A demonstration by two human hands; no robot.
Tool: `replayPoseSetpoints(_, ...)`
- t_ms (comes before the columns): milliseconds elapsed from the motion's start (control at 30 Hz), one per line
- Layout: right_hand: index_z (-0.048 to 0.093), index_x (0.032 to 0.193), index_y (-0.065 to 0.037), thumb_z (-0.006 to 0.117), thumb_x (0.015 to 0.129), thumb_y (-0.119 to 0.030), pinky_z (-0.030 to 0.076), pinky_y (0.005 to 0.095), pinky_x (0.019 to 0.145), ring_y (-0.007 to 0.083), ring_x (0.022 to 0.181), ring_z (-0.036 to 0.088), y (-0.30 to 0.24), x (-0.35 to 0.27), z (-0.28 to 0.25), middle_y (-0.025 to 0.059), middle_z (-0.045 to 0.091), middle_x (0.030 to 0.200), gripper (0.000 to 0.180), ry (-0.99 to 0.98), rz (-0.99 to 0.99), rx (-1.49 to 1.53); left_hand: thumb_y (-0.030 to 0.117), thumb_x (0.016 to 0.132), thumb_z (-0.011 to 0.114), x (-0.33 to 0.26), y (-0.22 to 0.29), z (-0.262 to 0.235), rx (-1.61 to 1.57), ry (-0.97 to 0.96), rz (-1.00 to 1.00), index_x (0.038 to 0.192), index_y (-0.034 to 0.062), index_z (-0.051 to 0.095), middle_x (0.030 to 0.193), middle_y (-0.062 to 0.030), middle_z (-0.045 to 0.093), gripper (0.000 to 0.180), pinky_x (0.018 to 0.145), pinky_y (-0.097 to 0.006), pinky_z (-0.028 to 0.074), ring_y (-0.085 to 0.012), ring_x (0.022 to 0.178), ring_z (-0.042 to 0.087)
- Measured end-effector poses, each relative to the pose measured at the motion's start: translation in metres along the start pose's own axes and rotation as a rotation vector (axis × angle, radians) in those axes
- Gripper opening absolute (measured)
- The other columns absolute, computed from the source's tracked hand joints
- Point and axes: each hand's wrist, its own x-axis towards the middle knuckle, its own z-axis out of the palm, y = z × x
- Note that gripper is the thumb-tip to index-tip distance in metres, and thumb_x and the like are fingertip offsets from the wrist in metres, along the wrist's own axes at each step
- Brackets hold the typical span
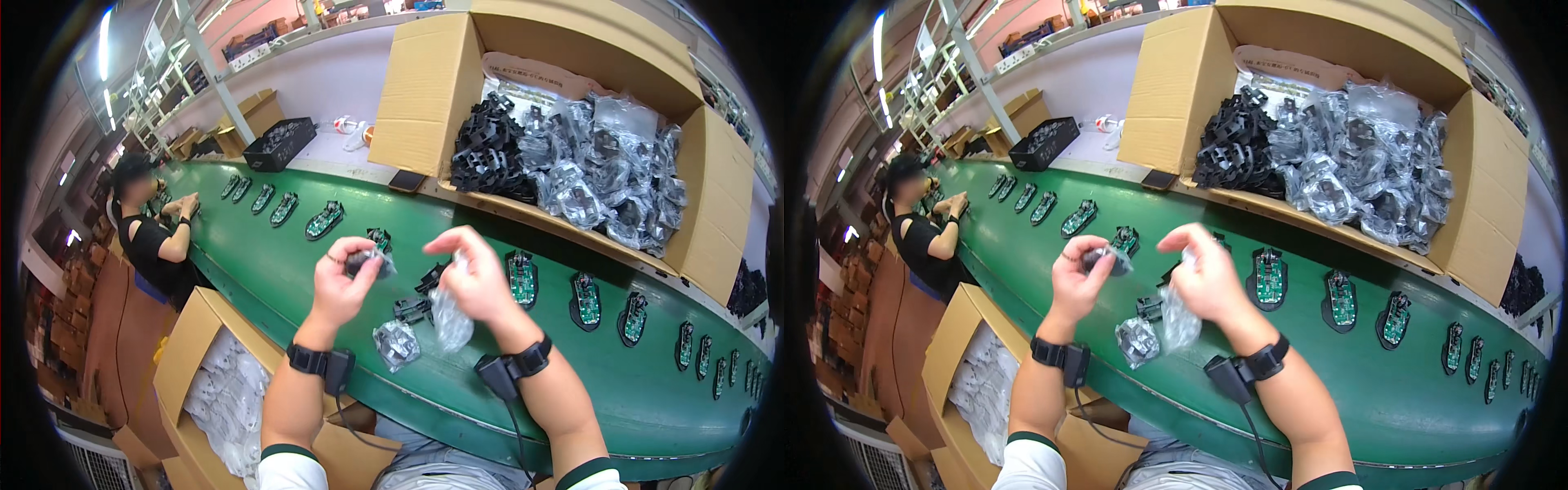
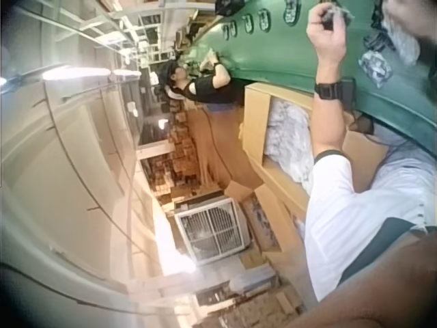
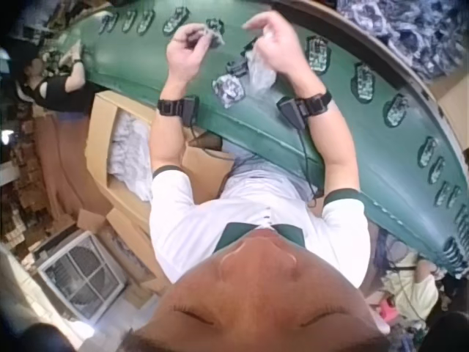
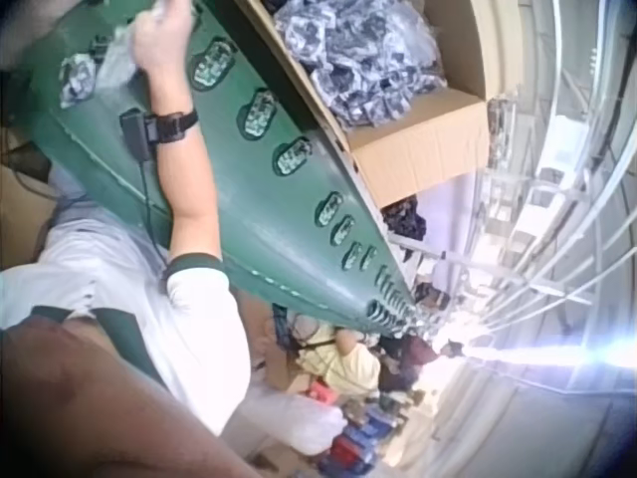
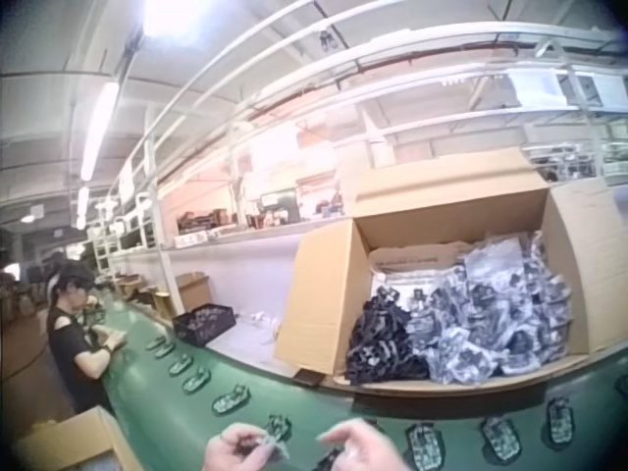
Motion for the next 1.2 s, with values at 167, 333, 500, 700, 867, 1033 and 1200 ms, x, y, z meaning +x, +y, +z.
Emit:
replayPoseSetpoints(167, 0.063, 0.127, -0.002, 0.076, 0.086, -0.02, 0.053, 0.0368, 0.093, 0.0268, 0.106, 0.068, 0.007, -0.013, 0.023, 0.0159, 0.07, 0.116, 0.047, -0.173, -0.212, -0.154, -0.004, 0.089, 0.072, -0.015, -0.002, 0.029, -0.058, 0.026, 0.187, 0.112, -0.0009, 0.065, 0.103, -0.0048, 0.067, 0.024, 0.078, -0.024, 0.053, -0.0094, 0.089, 0.064)
replayPoseSetpoints(333, 0.07, 0.107, 0.0, 0.07, 0.093, -0.011, 0.052, 0.0259, 0.075, 0.0073, 0.082, 0.063, 0.009, -0.011, 0.007, 0.0015, 0.072, 0.092, 0.017, -0.079, 0.045, 0.009, -0.005, 0.091, 0.069, -0.019, 0.001, 0.025, -0.428, -0.157, -0.015, 0.133, -0.0036, 0.054, 0.118, -0.0109, 0.067, 0.044, 0.093, -0.029, 0.055, -0.0152, 0.105, 0.067)
replayPoseSetpoints(500, 0.065, 0.103, -0.001, 0.065, 0.097, -0.01, 0.05, 0.0246, 0.073, 0.0069, 0.083, 0.059, 0.01, -0.009, 0.003, 0.0011, 0.068, 0.091, 0.011, -0.1, 0.17, 0.18, -0.008, 0.086, 0.07, -0.018, 0.015, 0.027, -0.777, -0.331, -0.164, 0.141, -0.0037, 0.047, 0.125, -0.0117, 0.063, 0.06, 0.095, -0.033, 0.056, -0.0179, 0.111, 0.064)
replayPoseSetpoints(700, 0.059, 0.13, -0.001, 0.058, 0.099, -0.008, 0.052, 0.0293, 0.089, 0.0121, 0.1, 0.063, -0.001, -0.02, 0.018, 0.0053, 0.068, 0.11, 0.032, -0.123, -0.014, 0.162, -0.004, 0.088, 0.07, -0.021, 0.002, 0.024, -0.491, -0.422, -0.165, 0.14, -0.004, 0.048, 0.131, -0.0115, 0.06, 0.057, 0.097, -0.032, 0.053, -0.0165, 0.112, 0.063)
replayPoseSetpoints(867, 0.06, 0.129, 0.001, 0.065, 0.098, -0.01, 0.052, 0.0287, 0.091, 0.0126, 0.105, 0.062, 0.006, -0.02, 0.011, 0.0071, 0.067, 0.119, 0.034, -0.206, 0.018, 0.169, -0.009, 0.085, 0.065, -0.022, -0.004, 0.025, -0.142, -0.304, 0.08, 0.124, -0.0039, 0.063, 0.124, -0.0141, 0.065, 0.04, 0.086, -0.03, 0.056, -0.0145, 0.104, 0.064)
replayPoseSetpoints(1033, 0.064, 0.12, 0.001, 0.066, 0.097, -0.009, 0.054, 0.0261, 0.084, 0.0088, 0.098, 0.063, 0.006, -0.022, 0.013, 0.0067, 0.069, 0.113, 0.025, -0.135, 0.068, 0.292, -0.012, 0.082, 0.066, -0.012, 0.001, 0.024, 0.002, -0.242, 0.295, 0.108, -0.0017, 0.07, 0.105, -0.0135, 0.07, 0.028, 0.078, -0.032, 0.057, -0.0204, 0.092, 0.069)
replayPoseSetpoints(1200, 0.067, 0.114, 0.001, 0.067, 0.097, -0.01, 0.054, 0.0241, 0.074, 0.0072, 0.084, 0.064, 0.018, -0.02, 0.003, 0.0049, 0.073, 0.1, 0.02, -0.129, 0.07, 0.187, -0.012, 0.081, 0.065, -0.016, 0.006, 0.029, 0.13, -0.222, 0.311, 0.098, -0.0004, 0.067, 0.101, -0.0145, 0.071, 0.021, 0.082, -0.034, 0.056, -0.0253, 0.093, 0.069)
